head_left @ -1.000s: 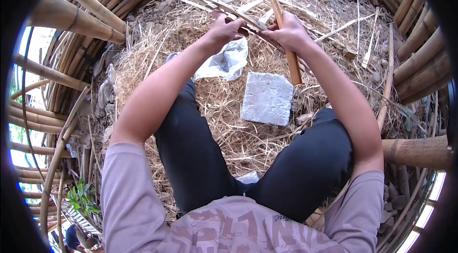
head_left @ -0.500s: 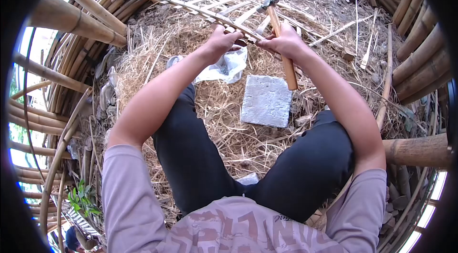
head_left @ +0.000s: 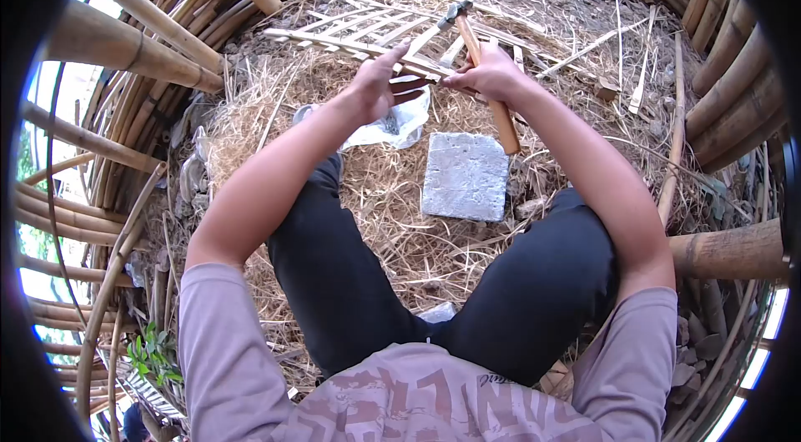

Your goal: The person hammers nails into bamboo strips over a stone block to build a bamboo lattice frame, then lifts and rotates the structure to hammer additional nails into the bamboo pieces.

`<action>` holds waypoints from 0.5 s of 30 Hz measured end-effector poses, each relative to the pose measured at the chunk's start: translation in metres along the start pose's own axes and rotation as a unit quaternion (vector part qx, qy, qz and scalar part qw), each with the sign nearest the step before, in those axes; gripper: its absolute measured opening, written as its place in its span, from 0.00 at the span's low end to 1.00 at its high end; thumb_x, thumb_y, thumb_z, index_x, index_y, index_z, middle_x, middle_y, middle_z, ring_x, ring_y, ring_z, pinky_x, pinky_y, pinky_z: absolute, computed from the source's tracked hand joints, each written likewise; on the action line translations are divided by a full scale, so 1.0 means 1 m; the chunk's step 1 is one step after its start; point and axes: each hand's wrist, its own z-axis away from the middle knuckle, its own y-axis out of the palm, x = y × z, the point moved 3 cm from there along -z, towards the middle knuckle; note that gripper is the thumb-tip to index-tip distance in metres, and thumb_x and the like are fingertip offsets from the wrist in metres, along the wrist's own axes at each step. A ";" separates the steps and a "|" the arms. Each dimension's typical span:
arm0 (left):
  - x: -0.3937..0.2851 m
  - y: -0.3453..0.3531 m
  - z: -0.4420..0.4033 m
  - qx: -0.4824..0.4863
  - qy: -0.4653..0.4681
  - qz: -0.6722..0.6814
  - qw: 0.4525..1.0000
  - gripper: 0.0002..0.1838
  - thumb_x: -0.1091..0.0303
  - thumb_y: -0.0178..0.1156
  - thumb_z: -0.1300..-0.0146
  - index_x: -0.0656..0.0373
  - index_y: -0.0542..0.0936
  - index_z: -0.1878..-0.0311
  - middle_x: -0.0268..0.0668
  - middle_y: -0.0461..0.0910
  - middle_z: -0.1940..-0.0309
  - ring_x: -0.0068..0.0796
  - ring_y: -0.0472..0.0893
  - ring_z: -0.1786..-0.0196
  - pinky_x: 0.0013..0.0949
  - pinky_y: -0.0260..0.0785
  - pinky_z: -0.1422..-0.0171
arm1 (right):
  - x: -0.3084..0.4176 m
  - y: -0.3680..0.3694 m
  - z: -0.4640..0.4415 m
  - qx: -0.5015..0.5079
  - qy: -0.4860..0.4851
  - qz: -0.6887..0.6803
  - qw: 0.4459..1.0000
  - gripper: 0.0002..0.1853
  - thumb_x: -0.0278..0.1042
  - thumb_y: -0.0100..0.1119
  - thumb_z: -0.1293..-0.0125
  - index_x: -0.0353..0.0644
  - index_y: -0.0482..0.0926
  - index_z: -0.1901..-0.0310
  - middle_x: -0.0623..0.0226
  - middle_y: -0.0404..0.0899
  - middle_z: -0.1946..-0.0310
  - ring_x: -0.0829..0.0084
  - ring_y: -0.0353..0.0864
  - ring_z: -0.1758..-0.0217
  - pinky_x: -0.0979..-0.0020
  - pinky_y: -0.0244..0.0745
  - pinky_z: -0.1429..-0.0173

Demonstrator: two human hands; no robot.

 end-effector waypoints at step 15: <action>0.016 0.022 -0.010 -0.208 -0.006 0.026 0.978 0.10 0.65 0.62 0.25 0.63 0.79 0.51 0.45 0.86 0.59 0.41 0.88 0.57 0.46 0.86 0.50 | -0.010 -0.040 0.008 -0.142 -0.032 -0.169 0.975 0.42 0.79 0.69 0.46 0.38 0.78 0.56 0.72 0.73 0.73 0.84 0.67 0.74 0.78 0.69 0.73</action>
